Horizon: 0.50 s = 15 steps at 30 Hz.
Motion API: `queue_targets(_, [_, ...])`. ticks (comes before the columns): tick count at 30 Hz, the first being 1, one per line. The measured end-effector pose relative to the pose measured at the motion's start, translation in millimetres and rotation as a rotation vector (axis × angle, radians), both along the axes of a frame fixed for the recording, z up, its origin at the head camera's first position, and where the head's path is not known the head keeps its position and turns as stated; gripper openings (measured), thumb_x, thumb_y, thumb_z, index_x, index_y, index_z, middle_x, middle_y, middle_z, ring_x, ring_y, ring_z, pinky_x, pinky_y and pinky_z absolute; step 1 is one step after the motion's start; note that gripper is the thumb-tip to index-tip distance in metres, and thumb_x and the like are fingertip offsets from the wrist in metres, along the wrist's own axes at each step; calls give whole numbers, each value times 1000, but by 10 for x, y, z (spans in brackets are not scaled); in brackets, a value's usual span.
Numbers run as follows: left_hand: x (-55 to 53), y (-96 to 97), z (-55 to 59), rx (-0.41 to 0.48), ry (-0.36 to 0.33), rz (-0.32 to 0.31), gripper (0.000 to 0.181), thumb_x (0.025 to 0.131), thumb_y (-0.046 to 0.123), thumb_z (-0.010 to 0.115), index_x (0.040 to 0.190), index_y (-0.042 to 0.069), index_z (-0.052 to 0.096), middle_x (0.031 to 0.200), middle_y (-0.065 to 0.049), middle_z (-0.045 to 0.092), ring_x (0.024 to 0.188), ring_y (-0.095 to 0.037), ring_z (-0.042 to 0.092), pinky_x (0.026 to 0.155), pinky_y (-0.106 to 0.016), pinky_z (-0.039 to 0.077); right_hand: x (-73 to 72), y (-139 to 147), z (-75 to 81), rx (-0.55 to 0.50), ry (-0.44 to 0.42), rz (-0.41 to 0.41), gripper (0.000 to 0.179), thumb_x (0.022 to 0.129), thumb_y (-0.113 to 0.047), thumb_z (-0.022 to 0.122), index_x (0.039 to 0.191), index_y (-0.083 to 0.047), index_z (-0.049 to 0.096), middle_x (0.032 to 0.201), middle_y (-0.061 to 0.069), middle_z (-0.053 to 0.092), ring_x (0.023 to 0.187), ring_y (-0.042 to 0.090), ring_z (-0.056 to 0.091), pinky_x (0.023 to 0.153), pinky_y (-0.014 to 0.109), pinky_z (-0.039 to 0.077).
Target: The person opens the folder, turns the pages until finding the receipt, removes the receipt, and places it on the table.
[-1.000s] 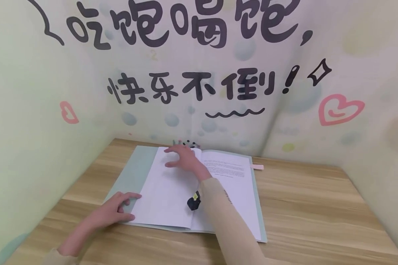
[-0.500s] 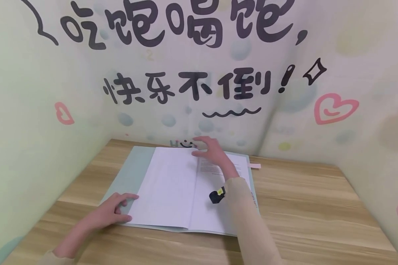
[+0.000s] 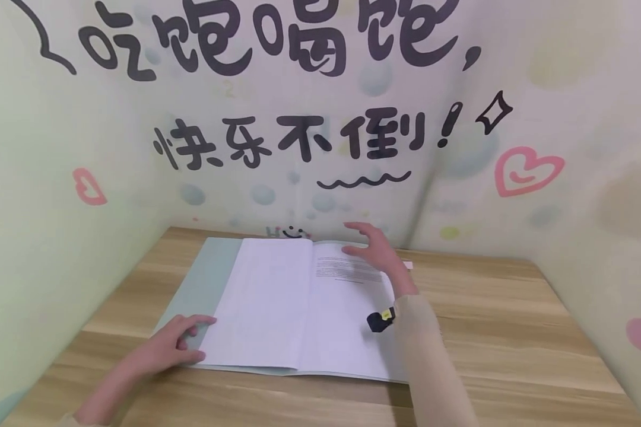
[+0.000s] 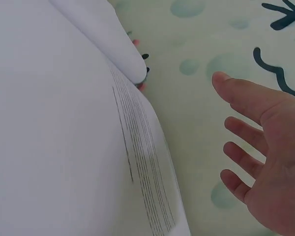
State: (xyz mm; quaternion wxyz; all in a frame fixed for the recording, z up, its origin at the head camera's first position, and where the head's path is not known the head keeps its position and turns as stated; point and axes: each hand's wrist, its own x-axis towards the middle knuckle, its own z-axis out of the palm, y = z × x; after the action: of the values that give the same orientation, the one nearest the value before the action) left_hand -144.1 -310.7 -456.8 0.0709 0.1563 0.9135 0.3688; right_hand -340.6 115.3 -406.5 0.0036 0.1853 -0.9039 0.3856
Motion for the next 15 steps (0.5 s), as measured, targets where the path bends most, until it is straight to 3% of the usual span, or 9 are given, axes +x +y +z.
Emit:
queue_targets(7, [20, -8, 6, 23, -10, -6, 60, 82, 20, 79, 133, 4, 53, 100, -11, 43, 70, -3, 39, 61, -20, 36, 53, 372, -145, -61, -57, -66, 63, 92, -26, 70, 149, -18, 43, 157, 10, 37, 142, 40, 35, 114, 59, 32])
queue_targets(15, [-2, -12, -4, 30, -25, -7, 60, 83, 22, 78, 134, 6, 53, 101, -12, 42, 70, -3, 39, 62, -20, 37, 163, 634, -271, -123, -98, -125, 65, 93, -24, 69, 150, -16, 40, 157, 13, 36, 142, 41, 35, 113, 60, 33])
